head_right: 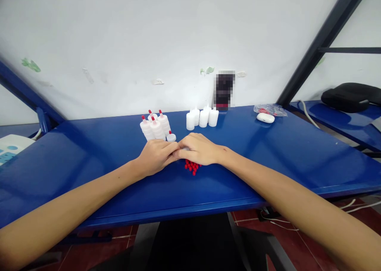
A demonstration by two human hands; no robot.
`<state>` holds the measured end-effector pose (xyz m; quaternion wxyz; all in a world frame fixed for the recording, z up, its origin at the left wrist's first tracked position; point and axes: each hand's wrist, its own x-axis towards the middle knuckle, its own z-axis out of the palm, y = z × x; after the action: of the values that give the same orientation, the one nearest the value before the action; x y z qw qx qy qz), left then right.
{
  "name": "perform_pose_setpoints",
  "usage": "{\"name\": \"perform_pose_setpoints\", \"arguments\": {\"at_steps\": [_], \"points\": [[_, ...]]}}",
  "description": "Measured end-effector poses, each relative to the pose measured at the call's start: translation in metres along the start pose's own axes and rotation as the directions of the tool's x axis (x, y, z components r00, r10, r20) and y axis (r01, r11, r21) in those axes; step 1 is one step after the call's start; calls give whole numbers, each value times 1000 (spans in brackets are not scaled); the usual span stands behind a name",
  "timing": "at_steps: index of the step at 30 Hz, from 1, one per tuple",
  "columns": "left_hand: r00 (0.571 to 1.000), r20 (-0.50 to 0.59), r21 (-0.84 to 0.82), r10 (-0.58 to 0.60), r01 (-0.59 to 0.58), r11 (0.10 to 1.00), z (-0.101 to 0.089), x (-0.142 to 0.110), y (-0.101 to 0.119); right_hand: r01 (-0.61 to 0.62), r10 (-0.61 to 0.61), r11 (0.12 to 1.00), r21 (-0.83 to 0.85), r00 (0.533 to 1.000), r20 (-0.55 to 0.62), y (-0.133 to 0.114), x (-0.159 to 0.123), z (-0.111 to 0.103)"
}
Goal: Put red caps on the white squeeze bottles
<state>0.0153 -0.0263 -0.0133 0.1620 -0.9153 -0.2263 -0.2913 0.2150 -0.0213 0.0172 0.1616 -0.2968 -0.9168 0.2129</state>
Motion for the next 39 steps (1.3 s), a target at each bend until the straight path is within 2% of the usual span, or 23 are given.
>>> {"name": "perform_pose_setpoints", "arguments": {"at_steps": [6,9,12,15,19,22,27,29,33,36,39], "points": [[998,55,39,-29,27,999,4,1,0,-84,72,990,-114,991,-113,0,0,4],[996,82,69,-39,34,997,4,1,2,-71,56,991,-114,990,-129,0,0,6],[995,83,47,-56,52,998,3,1,2,-14,7,999,-41,989,-147,1,-2,7],[989,74,-3,-127,127,992,1,1,0,26,-11,998,59,970,-244,7,-3,4],[970,110,-86,-218,228,970,1,0,-7,-68,132,977,201,936,-325,19,-1,1],[962,179,-153,-204,232,961,1,1,-10,-112,180,972,207,921,-347,25,4,4],[949,247,-119,-198,233,965,0,0,-10,34,30,989,147,913,-408,30,17,11],[941,298,-128,-161,206,970,-2,-1,-11,55,16,987,150,901,-433,34,23,12],[919,393,-224,-35,132,966,-3,-1,-12,-44,78,995,89,906,-417,41,31,11],[918,393,-272,-55,173,946,-3,0,-13,-101,104,994,29,916,-388,42,33,9],[919,384,-310,-91,221,925,-4,0,-13,-137,147,989,55,904,-401,41,36,10]]}}
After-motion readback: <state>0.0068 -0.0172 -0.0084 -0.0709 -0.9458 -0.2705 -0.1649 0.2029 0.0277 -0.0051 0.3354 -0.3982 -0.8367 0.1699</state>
